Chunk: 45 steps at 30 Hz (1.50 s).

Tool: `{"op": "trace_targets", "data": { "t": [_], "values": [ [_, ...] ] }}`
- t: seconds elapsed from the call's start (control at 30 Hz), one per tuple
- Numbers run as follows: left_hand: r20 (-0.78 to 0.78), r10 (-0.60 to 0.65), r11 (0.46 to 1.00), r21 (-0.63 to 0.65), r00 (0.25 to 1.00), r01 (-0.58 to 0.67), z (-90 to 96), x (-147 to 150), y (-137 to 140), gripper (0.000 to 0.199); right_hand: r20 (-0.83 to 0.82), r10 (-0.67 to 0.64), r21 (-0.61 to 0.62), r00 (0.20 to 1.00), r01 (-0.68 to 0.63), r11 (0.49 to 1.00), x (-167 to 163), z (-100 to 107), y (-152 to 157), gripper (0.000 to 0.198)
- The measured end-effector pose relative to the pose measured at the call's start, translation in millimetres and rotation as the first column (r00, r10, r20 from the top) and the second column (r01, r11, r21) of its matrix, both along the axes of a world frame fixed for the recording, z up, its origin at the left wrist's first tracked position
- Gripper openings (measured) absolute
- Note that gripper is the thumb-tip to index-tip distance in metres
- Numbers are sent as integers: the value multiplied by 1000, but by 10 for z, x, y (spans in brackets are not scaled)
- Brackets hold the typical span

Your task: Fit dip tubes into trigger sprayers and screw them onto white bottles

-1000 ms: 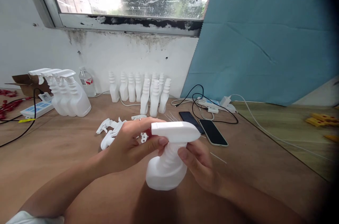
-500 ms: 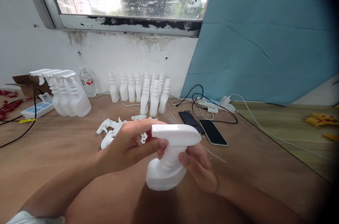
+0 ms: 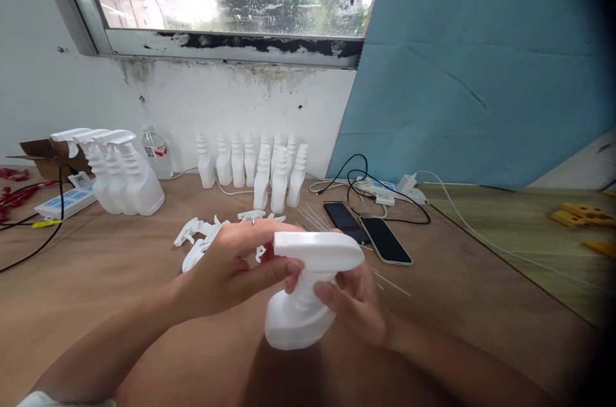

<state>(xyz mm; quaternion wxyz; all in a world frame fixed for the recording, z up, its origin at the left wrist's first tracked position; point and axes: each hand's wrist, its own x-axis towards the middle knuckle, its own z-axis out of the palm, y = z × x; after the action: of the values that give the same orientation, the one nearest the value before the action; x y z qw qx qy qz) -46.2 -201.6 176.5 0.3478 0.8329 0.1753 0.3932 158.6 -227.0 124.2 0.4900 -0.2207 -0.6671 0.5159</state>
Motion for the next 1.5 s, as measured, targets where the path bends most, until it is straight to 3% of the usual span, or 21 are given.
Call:
{"op": "trace_targets", "data": {
  "t": [0.23,0.4,0.63,0.77,0.93,1.07,1.27,1.4,1.5],
  "values": [
    [-4,-26,999,33,1000,27,-5,-5,13,20,40,-11,35,999,10,999,-4,2,10,30],
    [-1,-3,998,57,1000,3,-21,-7,21,16,-1,-76,-52,997,75,996,-27,9,3,32],
    [-25,-16,999,38,1000,17,-10,-10,15,24,-14,-20,-24,1000,19,1000,-23,10,-1,24],
    [-23,-14,999,36,1000,15,-13,-11,14,24,-59,-22,-65,998,18,998,-26,-11,4,34],
    [-24,-4,999,37,1000,5,-18,-7,14,17,-41,-8,-35,999,6,999,-37,5,14,23],
    [-36,23,998,58,999,-21,-17,-8,6,21,-87,-29,-61,996,24,998,-60,47,13,40],
    [-29,-7,999,47,1000,8,-23,-6,11,21,-58,-1,-50,998,-2,999,-34,1,8,24],
    [-36,2,999,41,999,0,-18,-10,13,22,-104,6,-90,995,-16,996,-44,-6,18,36],
    [-39,-10,999,33,999,12,-16,-12,7,20,-79,59,-62,995,-64,996,-27,-7,21,31]
  ]
}}
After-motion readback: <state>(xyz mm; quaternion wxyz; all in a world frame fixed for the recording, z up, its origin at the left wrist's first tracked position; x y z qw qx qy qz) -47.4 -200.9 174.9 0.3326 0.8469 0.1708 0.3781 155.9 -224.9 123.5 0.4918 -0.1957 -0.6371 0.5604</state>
